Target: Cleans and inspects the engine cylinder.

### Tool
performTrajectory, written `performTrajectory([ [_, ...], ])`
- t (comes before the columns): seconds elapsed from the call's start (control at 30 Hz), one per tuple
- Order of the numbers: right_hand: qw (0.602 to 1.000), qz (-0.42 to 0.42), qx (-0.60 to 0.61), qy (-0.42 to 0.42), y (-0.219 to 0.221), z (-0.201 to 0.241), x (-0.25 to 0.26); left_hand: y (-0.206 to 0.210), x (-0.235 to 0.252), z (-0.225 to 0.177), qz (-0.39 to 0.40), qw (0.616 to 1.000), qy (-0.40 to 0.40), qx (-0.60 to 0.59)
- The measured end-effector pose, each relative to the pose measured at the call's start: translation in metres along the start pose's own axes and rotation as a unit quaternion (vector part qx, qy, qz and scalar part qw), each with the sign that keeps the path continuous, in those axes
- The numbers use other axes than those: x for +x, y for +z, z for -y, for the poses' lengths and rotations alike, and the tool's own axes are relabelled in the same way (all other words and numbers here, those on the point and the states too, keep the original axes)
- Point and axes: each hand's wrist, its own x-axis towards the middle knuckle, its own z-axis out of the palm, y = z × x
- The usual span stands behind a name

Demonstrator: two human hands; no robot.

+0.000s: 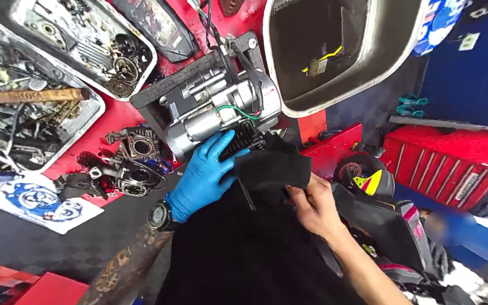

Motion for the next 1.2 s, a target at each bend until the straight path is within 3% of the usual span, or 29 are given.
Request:
performTrajectory([
  [0.1,0.998,0.015,0.057,-0.021,-0.006,-0.008,-0.003,-0.013,-0.004,-0.011,0.019,0.999,0.005,-0.028],
  [0.2,0.987,0.049,0.15,-0.03,-0.012,-0.018,-0.007,-0.026,-0.015,-0.032,-0.015,0.999,0.011,-0.04],
  [0.33,0.95,0.106,0.292,-0.023,-0.022,-0.036,-0.011,-0.033,-0.013,-0.092,-0.068,0.996,-0.013,-0.056],
  [0.47,0.915,0.159,0.369,-0.024,-0.03,-0.054,-0.009,0.002,0.006,-0.157,-0.107,0.989,-0.06,0.087],
  [0.57,0.864,0.204,0.459,-0.041,-0.031,-0.064,-0.003,0.018,0.011,-0.175,-0.169,0.962,-0.077,0.202],
  [0.63,0.818,0.215,0.532,-0.052,-0.032,-0.062,-0.002,0.019,0.005,-0.184,-0.182,0.951,-0.078,0.236],
  [0.7,0.799,0.174,0.574,-0.051,-0.032,-0.051,0.001,0.019,-0.004,-0.198,-0.185,0.956,-0.069,0.215],
  [0.77,0.816,0.121,0.563,-0.043,-0.033,-0.044,0.005,0.053,-0.008,-0.207,-0.279,0.948,-0.028,0.151],
  [0.8,0.828,0.113,0.548,-0.03,-0.036,-0.045,0.008,0.091,0.001,-0.204,-0.395,0.915,0.018,0.081],
  [0.83,0.851,0.092,0.517,-0.01,-0.037,-0.044,0.009,0.11,0.004,-0.208,-0.431,0.901,0.05,0.006],
  [0.87,0.876,0.073,0.477,0.014,-0.037,-0.042,0.011,0.1,-0.006,-0.218,-0.354,0.931,0.055,-0.064],
  [0.9,0.889,0.083,0.448,0.036,-0.038,-0.04,0.013,0.07,-0.017,-0.227,-0.215,0.966,0.05,-0.132],
  [0.97,0.909,0.127,0.386,0.095,-0.039,-0.032,0.017,0.047,-0.018,-0.231,-0.072,0.968,0.047,-0.235],
  [1.07,0.93,0.143,0.289,0.178,-0.037,-0.019,0.025,0.057,-0.011,-0.229,-0.012,0.962,0.038,-0.272],
  [1.2,0.939,0.097,0.25,0.213,-0.022,-0.008,0.021,0.088,-0.01,-0.224,0.068,0.984,0.045,-0.156],
])
